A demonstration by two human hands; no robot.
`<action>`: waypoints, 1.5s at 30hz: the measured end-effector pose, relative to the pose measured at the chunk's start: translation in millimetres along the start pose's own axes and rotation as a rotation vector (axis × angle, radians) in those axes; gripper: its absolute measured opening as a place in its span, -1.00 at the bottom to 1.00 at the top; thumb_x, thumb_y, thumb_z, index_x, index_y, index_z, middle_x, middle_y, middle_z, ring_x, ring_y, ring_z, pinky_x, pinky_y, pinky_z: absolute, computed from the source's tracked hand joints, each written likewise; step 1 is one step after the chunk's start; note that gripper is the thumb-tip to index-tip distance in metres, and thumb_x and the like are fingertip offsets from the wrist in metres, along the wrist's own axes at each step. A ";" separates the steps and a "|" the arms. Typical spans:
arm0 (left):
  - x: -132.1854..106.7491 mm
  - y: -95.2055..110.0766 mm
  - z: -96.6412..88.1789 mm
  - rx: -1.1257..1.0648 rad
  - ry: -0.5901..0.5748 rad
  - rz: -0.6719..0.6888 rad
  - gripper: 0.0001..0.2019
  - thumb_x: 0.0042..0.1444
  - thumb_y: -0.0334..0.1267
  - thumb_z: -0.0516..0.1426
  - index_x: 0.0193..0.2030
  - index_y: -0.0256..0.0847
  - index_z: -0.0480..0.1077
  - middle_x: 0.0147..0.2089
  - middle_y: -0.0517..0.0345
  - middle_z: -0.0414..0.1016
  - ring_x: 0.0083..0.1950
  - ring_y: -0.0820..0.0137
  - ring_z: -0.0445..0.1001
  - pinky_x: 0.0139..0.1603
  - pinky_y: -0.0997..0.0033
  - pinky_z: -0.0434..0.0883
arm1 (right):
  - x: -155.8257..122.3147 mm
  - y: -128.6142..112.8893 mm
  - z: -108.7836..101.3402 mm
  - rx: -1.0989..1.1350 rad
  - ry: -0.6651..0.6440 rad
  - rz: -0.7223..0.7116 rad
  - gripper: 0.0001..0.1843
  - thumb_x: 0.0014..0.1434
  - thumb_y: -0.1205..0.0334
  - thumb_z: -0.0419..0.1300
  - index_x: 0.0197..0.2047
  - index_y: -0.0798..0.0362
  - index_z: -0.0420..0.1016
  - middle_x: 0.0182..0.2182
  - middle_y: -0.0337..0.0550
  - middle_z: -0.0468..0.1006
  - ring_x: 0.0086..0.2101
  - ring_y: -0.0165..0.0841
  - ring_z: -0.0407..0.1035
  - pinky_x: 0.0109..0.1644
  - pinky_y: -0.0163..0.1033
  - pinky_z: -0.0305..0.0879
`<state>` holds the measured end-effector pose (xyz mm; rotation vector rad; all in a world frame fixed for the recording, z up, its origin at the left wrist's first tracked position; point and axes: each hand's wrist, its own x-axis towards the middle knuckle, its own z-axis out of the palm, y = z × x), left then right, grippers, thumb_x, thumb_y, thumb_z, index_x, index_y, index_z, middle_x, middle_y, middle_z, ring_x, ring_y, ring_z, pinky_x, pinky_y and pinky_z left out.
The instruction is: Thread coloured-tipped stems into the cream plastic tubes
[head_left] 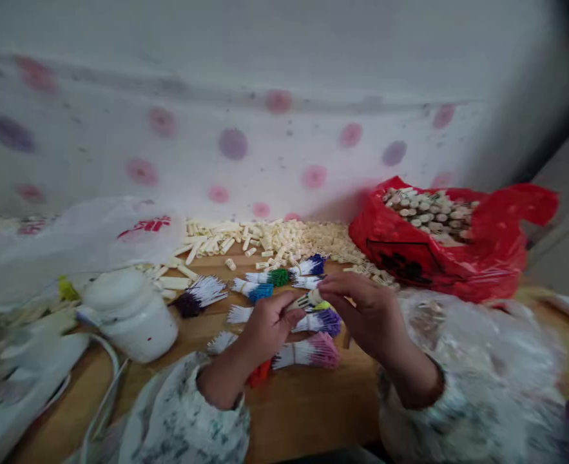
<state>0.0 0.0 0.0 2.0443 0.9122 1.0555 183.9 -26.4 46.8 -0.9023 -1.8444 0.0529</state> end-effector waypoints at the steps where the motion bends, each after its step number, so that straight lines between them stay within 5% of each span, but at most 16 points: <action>1: -0.3 0.0 0.8 0.010 0.017 0.006 -0.65 0.20 -0.05 0.04 -0.05 -0.25 0.44 -0.25 0.13 0.52 -0.22 0.33 0.43 -0.22 0.47 0.31 | 0.3 -0.1 0.3 0.006 -0.004 0.000 -0.90 0.11 0.41 0.21 -0.35 0.04 0.54 -0.38 -0.14 0.62 -0.32 -0.34 0.51 -0.22 -0.24 0.45; 8: -1.5 -2.0 0.9 -0.029 0.097 0.045 -0.69 0.19 -0.04 0.06 -0.11 -0.24 0.38 -0.27 0.13 0.45 -0.27 0.37 0.39 -0.25 0.46 0.31 | 0.4 -15.4 -0.2 -0.028 0.052 -0.076 -0.89 0.11 0.43 0.21 -0.32 0.04 0.51 -0.36 -0.14 0.60 -0.30 -0.37 0.49 -0.22 -0.28 0.44; 14: -2.9 2.0 -4.4 -0.026 0.122 0.208 -0.57 0.20 0.10 -0.05 -0.22 -0.24 0.39 -0.28 0.08 0.38 -0.21 0.32 0.35 -0.14 0.35 0.30 | -9.2 -44.6 -8.5 -0.075 0.048 -0.221 -0.86 0.13 0.46 0.20 -0.23 0.11 0.51 -0.27 -0.09 0.60 -0.24 -0.41 0.48 -0.16 -0.34 0.44; 25: -2.4 0.4 -6.0 -0.222 0.068 0.316 -0.75 0.22 -0.08 0.04 -0.23 -0.22 0.39 -0.25 0.06 0.38 -0.17 0.31 0.35 -0.12 0.30 0.32 | -6.2 -65.5 -25.4 -0.094 0.092 -0.214 -0.89 0.10 0.47 0.22 -0.27 0.17 0.53 -0.30 -0.07 0.60 -0.26 -0.45 0.49 -0.12 -0.44 0.43; 32: -1.0 -1.9 -5.9 -0.223 0.061 0.339 -0.86 0.22 -0.21 0.07 -0.22 -0.20 0.40 -0.24 0.08 0.39 -0.18 0.34 0.36 -0.13 0.32 0.33 | -8.6 -63.9 -13.2 -0.120 0.002 -0.240 -0.83 0.10 0.49 0.22 -0.20 0.17 0.51 -0.25 -0.08 0.58 -0.21 -0.43 0.44 -0.09 -0.37 0.40; 45: -2.9 -1.0 -6.1 -0.132 0.077 0.316 -0.70 0.22 -0.03 0.03 -0.24 -0.22 0.41 -0.26 0.05 0.44 -0.19 0.32 0.37 -0.10 0.30 0.31 | -11.3 -56.5 -2.4 -0.078 0.018 -0.181 -0.88 0.14 0.43 0.20 -0.22 0.12 0.48 -0.27 -0.10 0.54 -0.23 -0.40 0.43 -0.16 -0.31 0.41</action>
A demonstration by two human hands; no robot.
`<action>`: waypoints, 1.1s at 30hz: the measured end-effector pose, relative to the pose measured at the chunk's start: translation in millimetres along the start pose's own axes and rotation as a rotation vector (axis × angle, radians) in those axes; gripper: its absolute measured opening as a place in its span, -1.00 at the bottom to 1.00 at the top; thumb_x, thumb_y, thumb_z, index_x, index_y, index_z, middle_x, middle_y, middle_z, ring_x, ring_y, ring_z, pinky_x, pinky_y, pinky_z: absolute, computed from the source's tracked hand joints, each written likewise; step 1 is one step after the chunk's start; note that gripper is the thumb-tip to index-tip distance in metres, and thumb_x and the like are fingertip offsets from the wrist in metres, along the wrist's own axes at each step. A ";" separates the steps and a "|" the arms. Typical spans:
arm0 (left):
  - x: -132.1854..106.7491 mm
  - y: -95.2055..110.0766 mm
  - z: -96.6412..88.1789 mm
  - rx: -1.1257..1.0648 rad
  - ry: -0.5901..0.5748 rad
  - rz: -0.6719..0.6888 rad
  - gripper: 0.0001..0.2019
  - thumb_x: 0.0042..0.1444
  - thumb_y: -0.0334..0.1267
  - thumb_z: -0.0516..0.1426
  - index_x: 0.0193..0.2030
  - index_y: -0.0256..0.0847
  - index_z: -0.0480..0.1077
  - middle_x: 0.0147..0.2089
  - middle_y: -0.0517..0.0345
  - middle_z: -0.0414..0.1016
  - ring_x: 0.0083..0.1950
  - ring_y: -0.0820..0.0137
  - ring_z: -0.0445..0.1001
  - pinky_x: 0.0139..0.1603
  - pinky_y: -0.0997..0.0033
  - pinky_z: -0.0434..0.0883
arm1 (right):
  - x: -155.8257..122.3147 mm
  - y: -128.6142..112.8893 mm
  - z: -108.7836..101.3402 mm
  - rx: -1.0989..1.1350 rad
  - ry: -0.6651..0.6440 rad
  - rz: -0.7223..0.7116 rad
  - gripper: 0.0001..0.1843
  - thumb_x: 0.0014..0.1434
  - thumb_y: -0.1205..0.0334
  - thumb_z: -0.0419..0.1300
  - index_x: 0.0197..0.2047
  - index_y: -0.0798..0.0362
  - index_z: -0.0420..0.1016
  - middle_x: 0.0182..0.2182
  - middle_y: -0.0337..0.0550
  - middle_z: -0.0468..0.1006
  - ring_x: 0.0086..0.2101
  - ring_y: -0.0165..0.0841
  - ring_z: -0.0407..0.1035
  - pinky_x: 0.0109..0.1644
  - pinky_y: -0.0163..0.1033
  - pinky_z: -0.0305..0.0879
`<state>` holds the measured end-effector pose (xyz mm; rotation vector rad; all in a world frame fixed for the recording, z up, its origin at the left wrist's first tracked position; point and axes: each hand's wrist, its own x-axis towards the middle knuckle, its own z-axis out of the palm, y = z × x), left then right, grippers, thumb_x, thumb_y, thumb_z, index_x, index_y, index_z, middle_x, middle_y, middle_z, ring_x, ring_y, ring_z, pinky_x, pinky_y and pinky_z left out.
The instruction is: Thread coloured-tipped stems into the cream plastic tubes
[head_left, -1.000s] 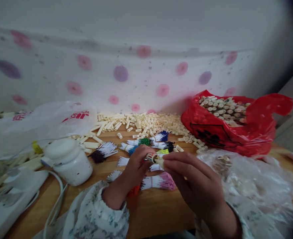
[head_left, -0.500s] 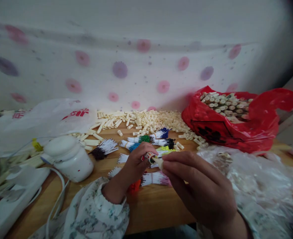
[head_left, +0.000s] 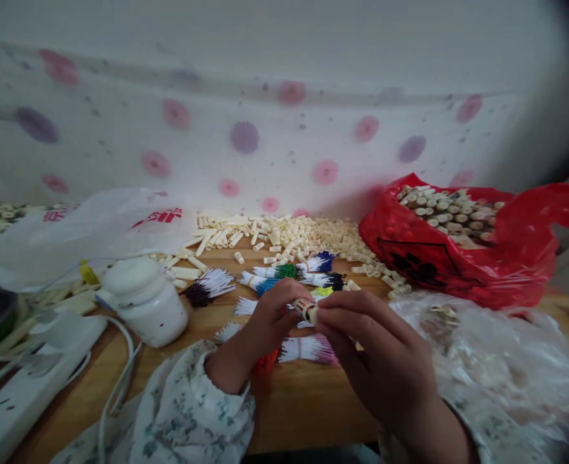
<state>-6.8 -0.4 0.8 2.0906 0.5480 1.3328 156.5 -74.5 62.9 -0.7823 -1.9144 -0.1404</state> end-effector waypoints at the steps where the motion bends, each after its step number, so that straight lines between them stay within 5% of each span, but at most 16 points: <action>1: 0.4 0.8 -0.1 0.005 -0.001 -0.002 -0.68 0.22 -0.01 0.02 -0.25 -0.23 0.41 -0.27 0.05 0.44 -0.19 0.31 0.37 -0.10 0.29 0.31 | -0.4 0.2 0.3 0.001 0.016 0.003 -0.88 0.14 0.44 0.20 -0.23 0.11 0.48 -0.28 -0.10 0.55 -0.24 -0.41 0.43 -0.17 -0.32 0.42; 10: -0.5 0.6 -1.5 -0.037 -0.015 -0.024 -0.72 0.23 -0.06 0.02 -0.23 -0.22 0.41 -0.26 0.06 0.44 -0.19 0.32 0.38 -0.10 0.30 0.33 | -0.8 -1.7 4.9 -0.007 0.052 0.024 -0.89 0.12 0.43 0.22 -0.26 0.08 0.48 -0.33 -0.13 0.56 -0.28 -0.40 0.46 -0.20 -0.31 0.45; 20: 1.8 1.1 -0.9 -0.154 0.036 -0.043 -0.76 0.17 -0.07 0.10 -0.26 -0.21 0.43 -0.27 0.08 0.42 -0.20 0.33 0.39 -0.15 0.32 0.34 | 5.7 -18.7 -24.6 -0.024 0.080 -0.010 -0.91 0.06 0.39 0.29 -0.32 0.09 0.46 -0.40 -0.15 0.56 -0.36 -0.42 0.46 -0.28 -0.37 0.44; 33: 1.2 -0.6 -1.7 -0.129 -0.002 -0.035 -0.76 0.20 -0.10 0.07 -0.27 -0.22 0.44 -0.26 0.04 0.45 -0.18 0.29 0.41 -0.11 0.28 0.36 | -0.2 -8.9 1.2 -0.069 0.027 -0.056 -0.91 0.12 0.39 0.24 -0.27 0.08 0.45 -0.36 -0.15 0.54 -0.33 -0.41 0.42 -0.25 -0.30 0.43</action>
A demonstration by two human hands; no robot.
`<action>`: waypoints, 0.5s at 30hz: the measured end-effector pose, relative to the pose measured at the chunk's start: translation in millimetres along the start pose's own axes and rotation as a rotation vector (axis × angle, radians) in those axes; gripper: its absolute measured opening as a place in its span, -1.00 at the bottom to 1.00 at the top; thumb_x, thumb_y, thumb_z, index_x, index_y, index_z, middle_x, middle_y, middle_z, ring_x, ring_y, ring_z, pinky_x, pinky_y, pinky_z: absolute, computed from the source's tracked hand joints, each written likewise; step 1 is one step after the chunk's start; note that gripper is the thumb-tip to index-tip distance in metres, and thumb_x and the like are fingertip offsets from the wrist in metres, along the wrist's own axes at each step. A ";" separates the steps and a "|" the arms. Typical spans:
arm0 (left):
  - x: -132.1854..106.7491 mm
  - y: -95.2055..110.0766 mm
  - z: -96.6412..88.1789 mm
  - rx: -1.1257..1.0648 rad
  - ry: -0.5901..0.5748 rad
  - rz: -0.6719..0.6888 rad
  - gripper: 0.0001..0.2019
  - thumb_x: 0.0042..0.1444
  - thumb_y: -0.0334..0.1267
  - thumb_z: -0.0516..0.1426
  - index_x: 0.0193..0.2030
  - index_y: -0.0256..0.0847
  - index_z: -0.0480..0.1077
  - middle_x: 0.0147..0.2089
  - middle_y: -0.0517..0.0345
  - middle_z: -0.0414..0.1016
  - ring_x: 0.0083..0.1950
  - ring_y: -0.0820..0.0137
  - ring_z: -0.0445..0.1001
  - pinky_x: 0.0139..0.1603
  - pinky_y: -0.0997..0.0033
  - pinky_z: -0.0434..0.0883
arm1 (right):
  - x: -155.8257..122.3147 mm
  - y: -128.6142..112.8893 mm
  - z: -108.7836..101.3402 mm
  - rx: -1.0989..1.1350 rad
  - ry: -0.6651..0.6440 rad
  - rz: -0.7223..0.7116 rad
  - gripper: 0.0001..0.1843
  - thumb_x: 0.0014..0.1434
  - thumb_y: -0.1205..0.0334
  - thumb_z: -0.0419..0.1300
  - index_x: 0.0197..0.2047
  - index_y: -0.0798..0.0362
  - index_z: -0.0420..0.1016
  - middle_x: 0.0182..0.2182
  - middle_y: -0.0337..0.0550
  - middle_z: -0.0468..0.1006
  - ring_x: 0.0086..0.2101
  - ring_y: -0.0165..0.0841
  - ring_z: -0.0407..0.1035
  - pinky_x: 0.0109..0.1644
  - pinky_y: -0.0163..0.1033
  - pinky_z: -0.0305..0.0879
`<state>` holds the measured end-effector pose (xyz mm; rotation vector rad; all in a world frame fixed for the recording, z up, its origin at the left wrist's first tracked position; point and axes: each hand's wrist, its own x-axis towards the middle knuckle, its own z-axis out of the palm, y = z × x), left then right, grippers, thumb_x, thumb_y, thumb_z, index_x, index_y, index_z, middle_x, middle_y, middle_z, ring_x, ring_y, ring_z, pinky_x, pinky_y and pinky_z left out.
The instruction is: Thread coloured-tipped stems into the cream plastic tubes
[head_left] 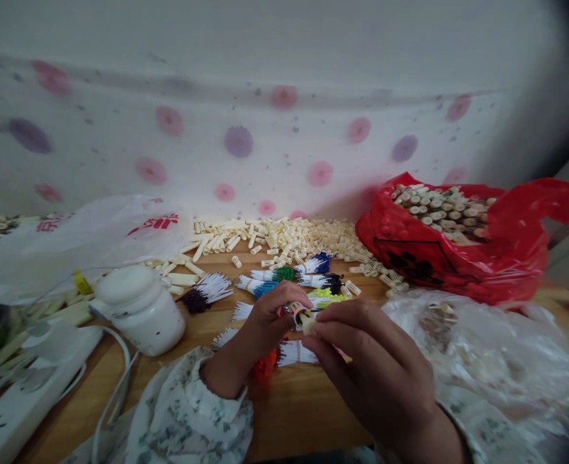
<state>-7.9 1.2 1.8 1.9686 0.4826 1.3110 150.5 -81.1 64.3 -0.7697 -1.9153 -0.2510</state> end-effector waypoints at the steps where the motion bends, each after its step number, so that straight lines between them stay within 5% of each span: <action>1: 0.0 0.2 -0.1 0.001 -0.008 0.002 -0.75 0.20 -0.09 0.07 -0.28 -0.22 0.44 -0.27 0.03 0.45 -0.18 0.29 0.41 -0.11 0.28 0.35 | -1.5 0.7 1.8 -0.006 -0.002 0.002 -0.91 0.12 0.38 0.24 -0.26 0.09 0.45 -0.35 -0.14 0.55 -0.32 -0.40 0.42 -0.24 -0.29 0.43; 10: 0.3 7.6 3.4 0.277 -0.006 -0.014 -0.59 0.22 0.07 -0.04 -0.33 -0.24 0.39 -0.37 0.11 0.42 -0.30 0.36 0.36 -0.22 0.37 0.30 | -7.5 20.5 11.5 0.046 0.013 0.096 -0.90 0.13 0.43 0.19 -0.29 0.06 0.46 -0.34 -0.13 0.52 -0.31 -0.36 0.39 -0.26 -0.22 0.38; 15: -2.1 6.3 7.9 0.529 -0.024 -0.033 -0.65 0.25 0.00 -0.06 -0.28 -0.23 0.36 -0.42 0.13 0.40 -0.38 0.36 0.34 -0.36 0.42 0.25 | -6.4 31.3 16.0 0.146 0.042 0.239 -0.90 0.15 0.40 0.16 -0.36 0.04 0.44 -0.38 -0.17 0.48 -0.33 -0.38 0.40 -0.28 -0.26 0.35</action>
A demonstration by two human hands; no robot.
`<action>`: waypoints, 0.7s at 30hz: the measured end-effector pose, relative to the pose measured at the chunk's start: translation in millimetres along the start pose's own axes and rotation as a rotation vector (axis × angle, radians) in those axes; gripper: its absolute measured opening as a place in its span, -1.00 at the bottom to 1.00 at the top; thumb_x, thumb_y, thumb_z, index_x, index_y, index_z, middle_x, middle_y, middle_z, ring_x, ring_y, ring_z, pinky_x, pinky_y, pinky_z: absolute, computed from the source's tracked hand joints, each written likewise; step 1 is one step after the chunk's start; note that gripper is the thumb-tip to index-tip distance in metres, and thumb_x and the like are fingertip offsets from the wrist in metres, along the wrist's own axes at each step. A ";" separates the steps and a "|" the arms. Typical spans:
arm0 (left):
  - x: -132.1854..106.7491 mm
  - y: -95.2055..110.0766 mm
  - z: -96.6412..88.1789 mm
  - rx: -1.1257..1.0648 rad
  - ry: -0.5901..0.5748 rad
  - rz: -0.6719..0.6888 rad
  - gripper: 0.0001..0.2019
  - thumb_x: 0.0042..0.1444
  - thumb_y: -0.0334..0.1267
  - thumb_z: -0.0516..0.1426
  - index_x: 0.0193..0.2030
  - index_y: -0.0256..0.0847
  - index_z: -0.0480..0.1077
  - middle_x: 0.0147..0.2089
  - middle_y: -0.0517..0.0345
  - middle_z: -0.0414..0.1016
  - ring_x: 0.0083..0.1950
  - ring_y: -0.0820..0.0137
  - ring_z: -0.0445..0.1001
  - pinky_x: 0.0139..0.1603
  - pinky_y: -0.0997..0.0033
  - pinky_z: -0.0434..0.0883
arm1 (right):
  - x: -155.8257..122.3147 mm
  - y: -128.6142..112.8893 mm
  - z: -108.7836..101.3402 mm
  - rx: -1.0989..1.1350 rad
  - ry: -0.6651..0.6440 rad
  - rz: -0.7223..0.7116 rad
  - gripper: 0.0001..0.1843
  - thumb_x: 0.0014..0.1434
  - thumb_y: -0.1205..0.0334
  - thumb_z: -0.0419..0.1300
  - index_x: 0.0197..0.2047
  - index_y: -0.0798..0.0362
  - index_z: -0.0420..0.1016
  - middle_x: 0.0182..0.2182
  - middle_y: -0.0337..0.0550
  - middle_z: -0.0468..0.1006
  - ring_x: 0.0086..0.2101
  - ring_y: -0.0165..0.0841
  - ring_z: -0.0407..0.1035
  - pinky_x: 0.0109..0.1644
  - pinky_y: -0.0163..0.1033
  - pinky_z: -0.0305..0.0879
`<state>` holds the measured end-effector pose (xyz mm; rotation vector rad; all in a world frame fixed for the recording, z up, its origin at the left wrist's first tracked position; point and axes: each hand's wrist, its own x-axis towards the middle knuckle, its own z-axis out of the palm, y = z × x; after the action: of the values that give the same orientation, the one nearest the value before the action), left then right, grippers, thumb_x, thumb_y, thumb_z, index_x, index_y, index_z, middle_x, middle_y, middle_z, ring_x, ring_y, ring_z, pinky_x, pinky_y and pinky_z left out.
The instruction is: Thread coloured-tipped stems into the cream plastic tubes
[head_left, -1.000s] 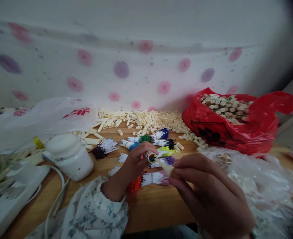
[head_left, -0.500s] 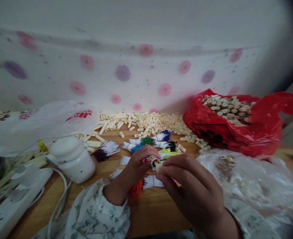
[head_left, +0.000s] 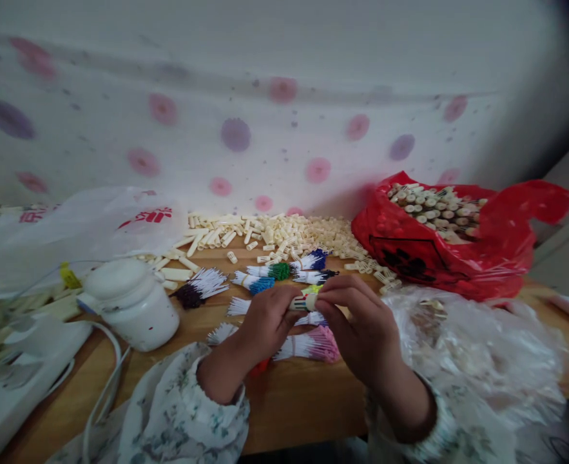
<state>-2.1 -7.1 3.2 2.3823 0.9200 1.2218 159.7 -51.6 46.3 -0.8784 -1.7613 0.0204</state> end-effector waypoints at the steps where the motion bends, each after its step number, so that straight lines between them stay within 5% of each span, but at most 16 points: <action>1: -0.4 -0.3 0.5 0.036 -0.007 -0.005 -0.67 0.26 -0.02 -0.06 -0.29 -0.23 0.35 -0.44 0.14 0.39 -0.40 0.37 0.34 -0.38 0.43 0.24 | 1.1 2.1 0.7 0.027 -0.012 0.008 -0.90 0.15 0.39 0.16 -0.38 0.04 0.43 -0.39 -0.18 0.47 -0.33 -0.38 0.39 -0.28 -0.27 0.34; 12: 0.0 1.8 1.2 0.314 -0.024 -0.073 -0.63 0.25 0.02 -0.10 -0.36 -0.22 0.28 -0.45 0.06 0.41 -0.41 0.26 0.38 -0.42 0.37 0.24 | 0.2 20.8 11.8 0.196 -0.045 0.149 -0.81 0.18 0.30 0.15 -0.47 0.07 0.35 -0.41 -0.21 0.43 -0.35 -0.41 0.36 -0.28 -0.29 0.27; 18: 4.3 0.1 9.8 -0.233 -0.061 -0.282 -0.73 0.24 -0.10 0.00 -0.08 -0.23 0.33 -0.17 0.01 0.45 -0.13 0.25 0.42 -0.12 0.27 0.36 | 8.6 36.6 16.6 0.319 -0.057 0.258 -0.85 0.19 0.19 0.15 -0.32 0.06 0.49 -0.38 -0.17 0.50 -0.32 -0.38 0.38 -0.23 -0.25 0.32; 21: 4.8 3.9 12.0 -0.511 -0.023 -0.338 -0.72 0.22 -0.08 0.03 -0.06 -0.21 0.33 -0.27 0.08 0.43 -0.21 0.32 0.40 -0.24 0.37 0.39 | 5.0 42.4 23.2 0.626 -0.097 0.467 -0.75 0.16 0.13 0.19 -0.11 0.03 0.50 -0.26 -0.12 0.55 -0.27 -0.36 0.43 -0.19 -0.21 0.38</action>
<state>11.3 -6.6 1.1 1.7590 0.8365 1.1275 162.9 -8.9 23.4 -0.8004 -1.4614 0.8828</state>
